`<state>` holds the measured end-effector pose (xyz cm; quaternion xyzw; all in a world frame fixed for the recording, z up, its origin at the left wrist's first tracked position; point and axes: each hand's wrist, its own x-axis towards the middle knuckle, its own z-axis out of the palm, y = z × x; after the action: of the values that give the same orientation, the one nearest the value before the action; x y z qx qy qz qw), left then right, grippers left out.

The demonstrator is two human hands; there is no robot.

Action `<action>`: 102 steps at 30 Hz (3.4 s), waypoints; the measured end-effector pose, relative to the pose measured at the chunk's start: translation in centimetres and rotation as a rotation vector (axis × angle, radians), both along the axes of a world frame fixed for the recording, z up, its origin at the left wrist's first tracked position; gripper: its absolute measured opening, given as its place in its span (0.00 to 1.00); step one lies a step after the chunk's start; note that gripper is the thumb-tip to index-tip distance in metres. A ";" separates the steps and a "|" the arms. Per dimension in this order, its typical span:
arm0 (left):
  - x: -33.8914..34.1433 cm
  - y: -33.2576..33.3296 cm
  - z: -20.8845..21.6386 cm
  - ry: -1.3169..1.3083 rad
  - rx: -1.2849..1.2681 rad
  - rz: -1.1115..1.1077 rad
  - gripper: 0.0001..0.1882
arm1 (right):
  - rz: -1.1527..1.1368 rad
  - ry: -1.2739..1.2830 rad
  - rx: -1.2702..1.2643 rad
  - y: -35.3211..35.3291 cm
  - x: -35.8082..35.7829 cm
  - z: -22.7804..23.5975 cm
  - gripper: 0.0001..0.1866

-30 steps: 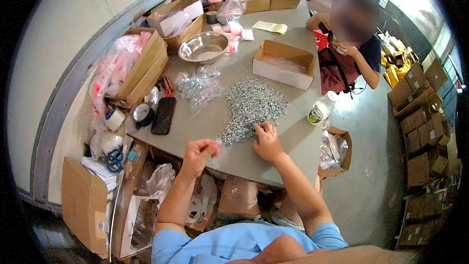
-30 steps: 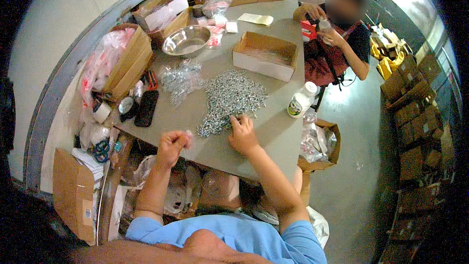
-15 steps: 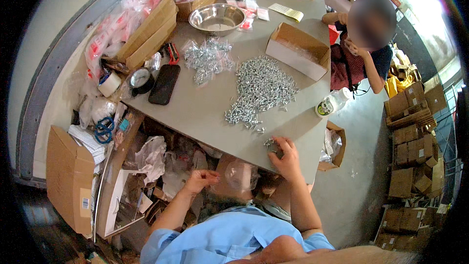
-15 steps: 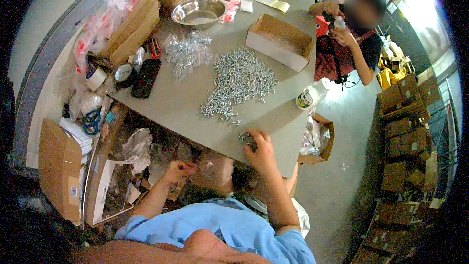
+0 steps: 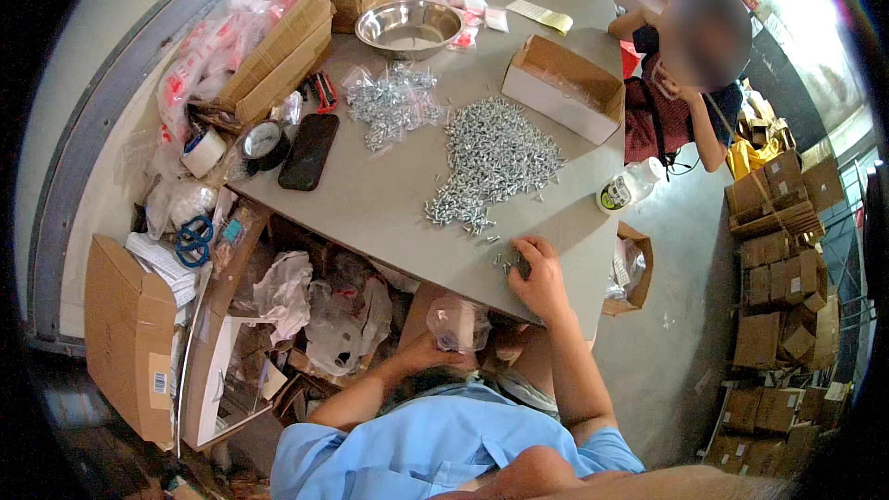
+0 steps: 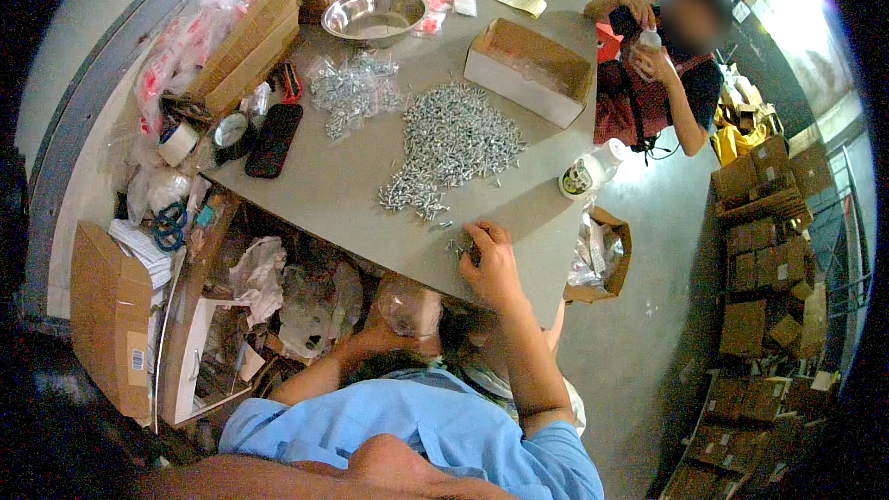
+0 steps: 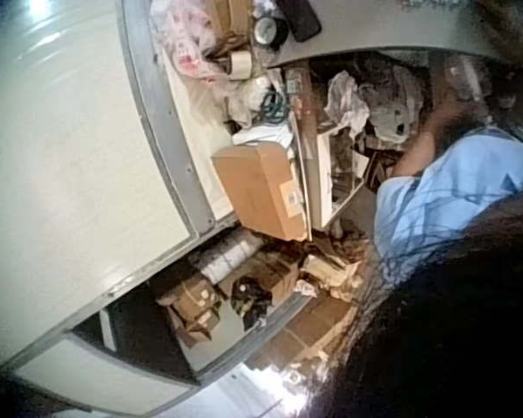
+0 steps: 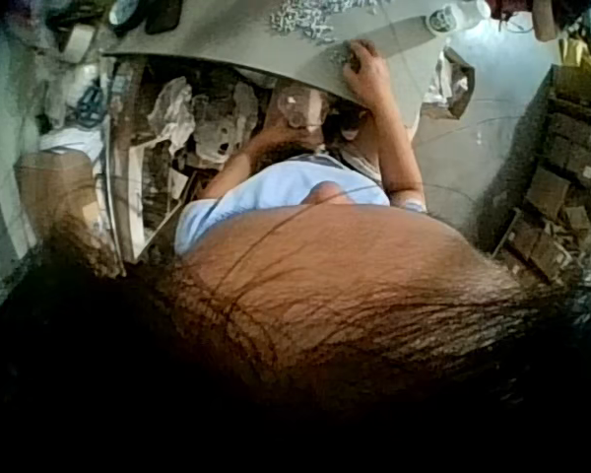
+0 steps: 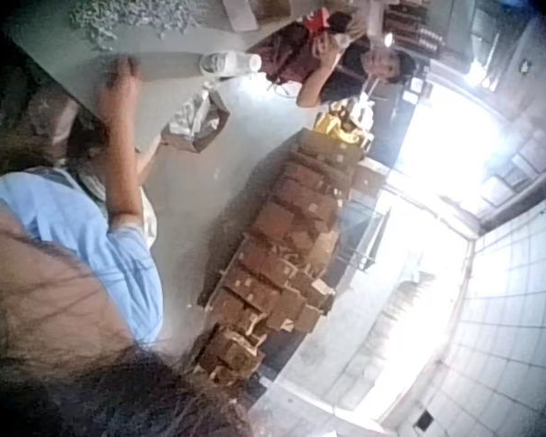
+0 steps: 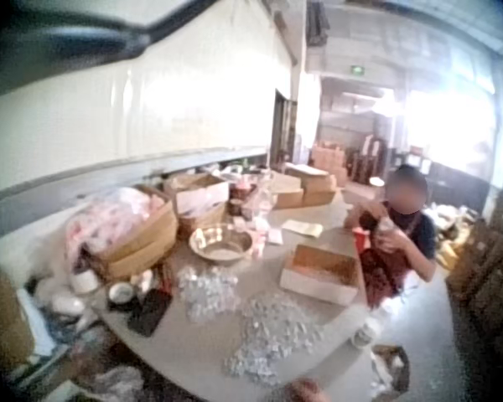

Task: The person sorts metal screws from a pile on a table and places them into small plastic bags.

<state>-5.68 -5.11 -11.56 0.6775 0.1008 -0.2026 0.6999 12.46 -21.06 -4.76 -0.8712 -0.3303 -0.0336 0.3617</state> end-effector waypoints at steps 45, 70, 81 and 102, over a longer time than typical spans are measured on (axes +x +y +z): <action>-0.1 -1.7 0.5 -0.154 0.465 0.193 0.16 | -0.184 -0.059 0.045 3.2 -1.1 0.0 0.12; -0.7 -2.1 -3.7 -0.157 0.284 0.196 0.14 | 0.089 -0.077 -0.052 5.0 2.9 0.3 0.21; -1.0 -1.9 -3.0 -0.152 0.246 0.234 0.16 | 0.073 -0.051 0.015 5.8 4.6 -0.8 0.08; -0.8 -1.9 -4.7 -0.169 0.214 0.194 0.18 | 0.092 -0.016 -0.011 5.7 2.5 0.3 0.17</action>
<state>-6.53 -7.03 -16.26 0.7497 0.1275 -0.0645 0.6461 14.99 -15.31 -4.50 -0.8568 -0.3732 -0.0219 0.3553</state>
